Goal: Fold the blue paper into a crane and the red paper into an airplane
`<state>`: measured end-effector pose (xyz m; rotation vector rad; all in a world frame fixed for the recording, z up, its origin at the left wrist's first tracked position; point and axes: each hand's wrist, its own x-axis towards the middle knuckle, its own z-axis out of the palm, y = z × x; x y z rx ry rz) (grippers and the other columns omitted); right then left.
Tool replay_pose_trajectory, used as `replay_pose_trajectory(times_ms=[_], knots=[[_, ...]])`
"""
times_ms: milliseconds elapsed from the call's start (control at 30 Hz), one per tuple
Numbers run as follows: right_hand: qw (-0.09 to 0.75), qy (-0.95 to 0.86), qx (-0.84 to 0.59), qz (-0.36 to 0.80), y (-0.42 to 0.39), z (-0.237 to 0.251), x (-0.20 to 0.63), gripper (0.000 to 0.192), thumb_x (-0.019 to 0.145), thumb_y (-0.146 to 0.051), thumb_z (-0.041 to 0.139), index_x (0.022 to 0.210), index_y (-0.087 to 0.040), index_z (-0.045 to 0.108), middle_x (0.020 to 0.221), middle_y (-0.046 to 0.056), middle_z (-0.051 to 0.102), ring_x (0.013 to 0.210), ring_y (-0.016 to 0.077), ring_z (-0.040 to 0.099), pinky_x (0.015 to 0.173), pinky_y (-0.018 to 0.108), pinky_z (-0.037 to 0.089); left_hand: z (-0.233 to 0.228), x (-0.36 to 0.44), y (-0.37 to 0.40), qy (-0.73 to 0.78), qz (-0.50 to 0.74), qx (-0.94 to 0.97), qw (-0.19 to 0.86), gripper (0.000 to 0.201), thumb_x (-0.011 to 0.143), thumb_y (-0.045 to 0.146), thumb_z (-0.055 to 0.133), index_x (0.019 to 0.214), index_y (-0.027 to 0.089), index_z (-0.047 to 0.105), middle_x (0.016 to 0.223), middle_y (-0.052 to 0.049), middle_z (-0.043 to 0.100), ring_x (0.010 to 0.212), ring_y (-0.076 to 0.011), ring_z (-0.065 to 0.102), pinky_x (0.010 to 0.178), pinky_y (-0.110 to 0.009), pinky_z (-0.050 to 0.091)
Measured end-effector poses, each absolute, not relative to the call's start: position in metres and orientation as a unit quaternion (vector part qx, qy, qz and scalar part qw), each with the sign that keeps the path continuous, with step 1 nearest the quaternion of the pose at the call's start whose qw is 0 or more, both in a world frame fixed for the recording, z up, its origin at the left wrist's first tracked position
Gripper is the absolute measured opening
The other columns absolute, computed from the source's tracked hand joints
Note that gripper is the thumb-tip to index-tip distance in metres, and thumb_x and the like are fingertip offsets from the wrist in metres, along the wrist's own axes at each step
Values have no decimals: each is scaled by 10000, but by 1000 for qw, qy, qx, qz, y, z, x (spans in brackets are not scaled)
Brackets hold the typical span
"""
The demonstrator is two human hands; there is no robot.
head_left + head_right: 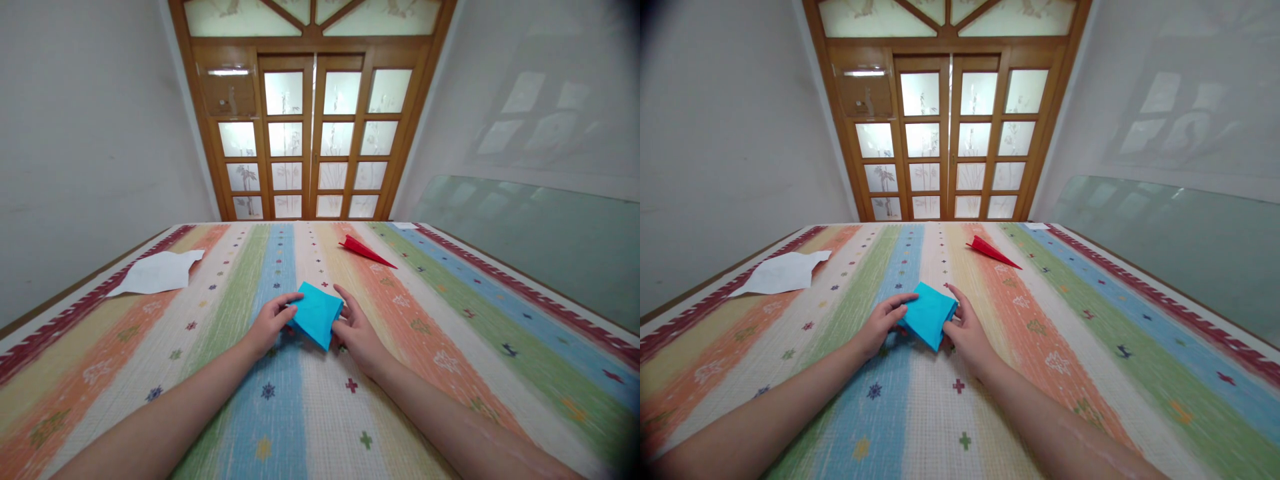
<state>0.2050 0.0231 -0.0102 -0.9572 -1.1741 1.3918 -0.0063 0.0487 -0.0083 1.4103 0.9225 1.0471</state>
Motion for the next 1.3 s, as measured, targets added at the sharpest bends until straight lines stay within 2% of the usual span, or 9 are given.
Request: replay_pose_trajectory(times_ms=[167,300,467,733,833,1033,1133,1200,1300], knots=[[515,-480,-403,584,24,-13,205,518,725,-192,657,1201,-270,466,943,-1,602,574,113,597,468,220,474,-9,-7,50,369,426,620,546,665,790,505,683,1334,152,536,891,-41,540,720,-143,518,574,-249,493],[530,-456,-396,595,26,-14,205,419,734,-249,700,1069,-271,450,925,-21,592,548,118,603,441,230,485,-10,-7,50,383,421,629,530,691,754,483,734,1334,161,541,849,-23,525,679,-128,513,572,-242,476],[542,-432,-381,612,25,-13,205,375,755,-300,716,999,-261,435,815,-44,575,526,115,587,418,213,470,-9,-7,49,385,409,634,532,750,742,496,745,1369,165,501,834,-15,534,624,-116,533,575,-249,468],[532,-434,-376,623,26,-14,205,367,782,-403,712,960,-259,424,730,-57,564,505,119,570,452,242,497,-14,-6,50,366,415,629,546,797,711,446,780,1391,192,450,884,-25,533,707,-145,540,610,-269,494],[526,-445,-378,618,26,-14,205,360,799,-426,688,964,-257,417,721,-57,554,517,127,574,475,265,518,-15,-6,50,367,414,646,526,716,729,404,758,1357,202,481,921,-35,554,753,-157,542,643,-267,487],[482,-526,-401,575,23,-13,206,267,819,-344,638,941,-251,419,768,-46,585,563,134,626,508,247,502,-14,-6,51,398,433,660,468,504,774,258,634,1267,177,576,889,-31,627,758,-161,553,691,-267,442],[459,-561,-395,565,20,-12,206,239,820,-307,622,932,-248,420,724,-60,568,574,140,632,521,245,495,-14,-6,51,412,446,661,440,447,792,253,613,1231,168,615,989,-62,675,830,-189,590,767,-302,459],[453,-575,-394,555,18,-11,205,244,818,-289,625,966,-251,434,716,-65,562,573,142,622,527,253,495,-14,-6,52,419,448,665,426,412,799,253,615,1202,171,641,1054,-80,690,884,-211,611,808,-328,471],[457,-596,-405,522,16,-8,205,396,791,-225,639,1153,-273,484,898,-15,628,639,147,621,563,272,500,-15,-7,53,418,451,674,408,372,787,200,609,1152,191,679,1100,-86,700,966,-240,628,866,-367,479]])
